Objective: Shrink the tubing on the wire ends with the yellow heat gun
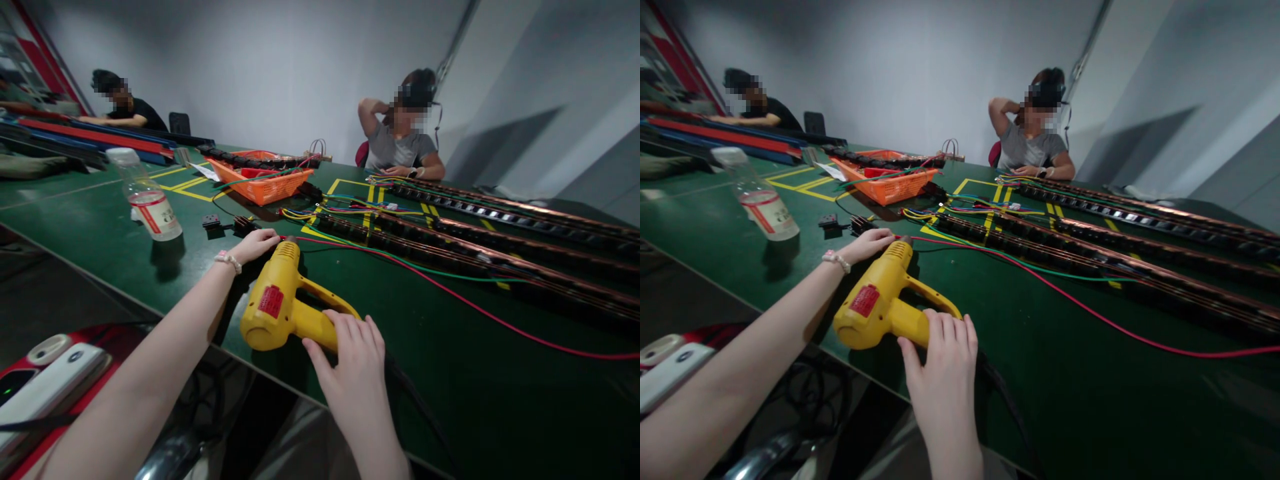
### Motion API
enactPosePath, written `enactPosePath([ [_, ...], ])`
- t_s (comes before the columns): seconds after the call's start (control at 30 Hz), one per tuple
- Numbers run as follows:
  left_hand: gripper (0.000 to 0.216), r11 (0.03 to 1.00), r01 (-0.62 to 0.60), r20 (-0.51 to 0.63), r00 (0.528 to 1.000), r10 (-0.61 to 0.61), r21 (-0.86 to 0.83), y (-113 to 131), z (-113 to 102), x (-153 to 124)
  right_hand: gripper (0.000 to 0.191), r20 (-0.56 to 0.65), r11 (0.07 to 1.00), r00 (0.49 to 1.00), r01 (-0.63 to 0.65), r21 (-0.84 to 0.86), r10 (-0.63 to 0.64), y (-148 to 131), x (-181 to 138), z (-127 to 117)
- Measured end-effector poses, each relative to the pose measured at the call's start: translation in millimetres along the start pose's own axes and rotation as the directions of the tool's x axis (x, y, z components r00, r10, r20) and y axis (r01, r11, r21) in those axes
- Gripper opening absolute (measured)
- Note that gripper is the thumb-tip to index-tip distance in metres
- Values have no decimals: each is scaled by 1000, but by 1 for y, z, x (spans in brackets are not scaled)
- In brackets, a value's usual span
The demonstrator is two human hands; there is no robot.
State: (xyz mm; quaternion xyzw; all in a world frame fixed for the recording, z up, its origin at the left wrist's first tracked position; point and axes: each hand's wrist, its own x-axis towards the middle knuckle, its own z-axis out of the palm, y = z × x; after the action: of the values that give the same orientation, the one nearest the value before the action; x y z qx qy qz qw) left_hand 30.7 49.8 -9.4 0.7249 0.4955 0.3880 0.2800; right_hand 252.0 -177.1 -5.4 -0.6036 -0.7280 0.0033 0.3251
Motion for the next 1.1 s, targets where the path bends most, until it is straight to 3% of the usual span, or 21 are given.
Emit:
enactPosePath([
  [0.2, 31, 997, -6, 132, 991, -5, 82, -12, -2, 6, 35, 24, 998, 1000, 19, -64, -17, 31, -7, -20],
  [0.6, 35, 1000, -22, 253, 967, 16, 20, -8, -7, 10, 48, -104, 941, 993, -81, -328, 50, 102, -35, -58],
  [0.83, 37, 1000, -5, 346, 938, 4, 2, -6, -11, 12, 44, -108, 913, 992, -98, -395, 60, 95, -41, -58],
  [1.1, 40, 1000, 15, 333, 943, -8, -17, -6, -6, 13, 36, -125, 930, 992, -51, -365, 5, 63, -43, -47],
])
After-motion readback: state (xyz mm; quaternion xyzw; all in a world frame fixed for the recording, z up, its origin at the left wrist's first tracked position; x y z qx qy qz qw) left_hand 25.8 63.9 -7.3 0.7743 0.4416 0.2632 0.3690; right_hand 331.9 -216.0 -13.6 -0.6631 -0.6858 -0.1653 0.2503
